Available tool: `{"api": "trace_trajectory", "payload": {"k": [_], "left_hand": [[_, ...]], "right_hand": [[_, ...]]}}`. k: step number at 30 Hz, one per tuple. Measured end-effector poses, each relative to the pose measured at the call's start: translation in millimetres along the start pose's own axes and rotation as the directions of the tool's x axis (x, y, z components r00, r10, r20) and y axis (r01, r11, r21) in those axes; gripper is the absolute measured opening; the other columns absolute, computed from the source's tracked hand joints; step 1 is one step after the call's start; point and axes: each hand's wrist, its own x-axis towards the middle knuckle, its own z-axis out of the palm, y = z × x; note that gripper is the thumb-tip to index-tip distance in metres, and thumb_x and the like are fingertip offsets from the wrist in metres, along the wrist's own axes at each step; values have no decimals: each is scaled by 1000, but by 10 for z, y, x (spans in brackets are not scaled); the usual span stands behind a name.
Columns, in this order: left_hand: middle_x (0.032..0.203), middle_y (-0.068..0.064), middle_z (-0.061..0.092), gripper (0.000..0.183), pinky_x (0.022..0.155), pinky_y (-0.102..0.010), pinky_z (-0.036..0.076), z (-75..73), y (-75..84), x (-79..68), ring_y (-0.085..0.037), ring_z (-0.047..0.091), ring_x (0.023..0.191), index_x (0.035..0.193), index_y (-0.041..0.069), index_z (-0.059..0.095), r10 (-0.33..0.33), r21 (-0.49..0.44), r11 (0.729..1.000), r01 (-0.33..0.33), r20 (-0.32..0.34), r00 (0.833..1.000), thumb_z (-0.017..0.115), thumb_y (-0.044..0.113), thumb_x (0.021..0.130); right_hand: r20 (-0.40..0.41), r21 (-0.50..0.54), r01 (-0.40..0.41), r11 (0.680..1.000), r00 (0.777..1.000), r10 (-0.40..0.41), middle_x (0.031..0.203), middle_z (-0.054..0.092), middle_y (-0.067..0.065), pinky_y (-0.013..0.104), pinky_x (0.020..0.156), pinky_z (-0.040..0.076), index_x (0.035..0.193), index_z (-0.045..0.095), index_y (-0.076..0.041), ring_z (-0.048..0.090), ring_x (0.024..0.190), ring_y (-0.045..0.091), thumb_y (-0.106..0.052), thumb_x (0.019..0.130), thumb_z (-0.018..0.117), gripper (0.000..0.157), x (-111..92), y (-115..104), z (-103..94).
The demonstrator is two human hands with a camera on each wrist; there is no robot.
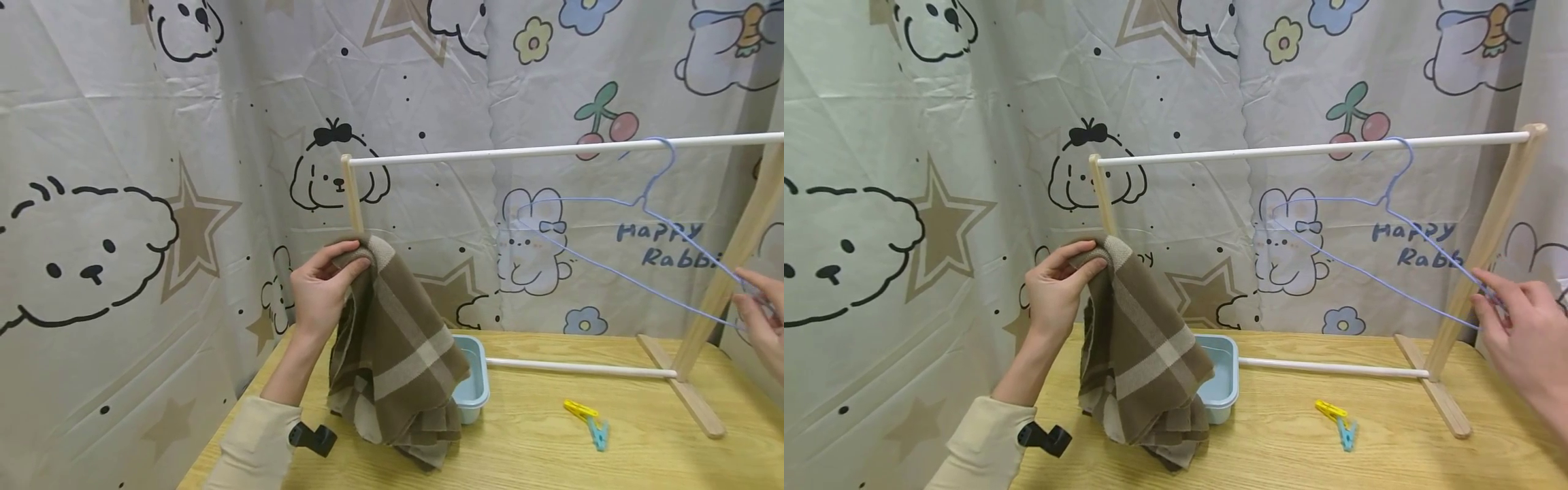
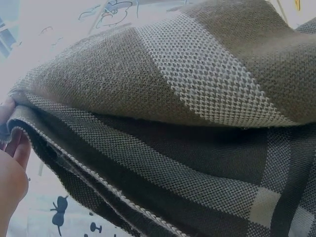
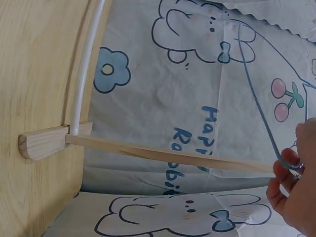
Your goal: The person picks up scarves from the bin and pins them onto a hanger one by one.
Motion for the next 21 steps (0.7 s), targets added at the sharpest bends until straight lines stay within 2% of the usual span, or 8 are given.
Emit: {"api": "trace_trajectory", "payload": {"k": [2,3,7,9,10,13,18,21], "left_hand": [[73,15,68,27,43,-19,29,4,0,-5,-2,36,49,104,3,76,-1,-4,1000,1,3,1000,84,7,78],[74,15,68,27,43,-19,29,6,-2,-6,-2,36,49,104,3,76,-2,-5,1000,2,6,1000,84,7,78],[77,15,70,27,43,-19,29,13,2,-15,-3,36,49,105,4,76,0,0,1000,0,17,1000,83,7,79],[78,14,70,27,44,-20,29,21,2,-19,-4,36,49,105,4,76,5,1,1000,-5,23,1000,83,7,79],[77,14,70,26,44,-20,29,26,2,-20,-4,36,49,104,5,76,7,1,1000,-7,25,1000,83,7,79],[76,15,70,26,44,-20,30,42,3,-16,-5,37,49,104,4,76,16,-3,1000,-16,28,999,83,8,79],[73,14,69,24,45,-19,33,73,36,6,-3,41,50,101,1,76,38,-12,999,-38,11,999,83,5,78],[81,14,72,23,49,-17,40,101,94,25,-2,50,54,100,1,76,45,-26,999,-45,-14,999,83,6,78]], "right_hand": [[16,-26,10,1000,1000,-10,85,31,-47,7,44,22,120,62,11,23,62,-23,-13,104,52,30,1,10,-12],[29,-50,13,999,1000,-12,80,35,-40,10,41,22,120,62,10,21,58,-22,-12,104,50,29,3,6,-19],[36,-98,31,995,999,-28,76,34,-37,11,41,24,119,64,9,21,57,-22,-12,105,49,30,6,-5,-34],[23,-104,22,994,1000,-20,79,34,-38,10,43,23,120,64,8,21,61,-23,-12,106,47,30,0,-20,-31],[11,-91,22,996,1000,-21,85,29,-44,9,44,23,119,64,9,21,62,-24,-10,105,47,29,0,-23,-29],[-25,-69,27,997,999,-29,95,29,-49,8,46,23,118,63,11,22,69,-26,-4,104,47,26,19,-46,-36],[-52,-57,73,996,996,-76,100,31,-44,8,48,21,119,62,12,22,71,-24,-16,108,41,37,74,-83,-63],[-68,-30,74,997,995,-76,106,34,-45,2,61,23,122,59,13,25,79,-25,-23,109,38,44,78,-109,-59]]}}
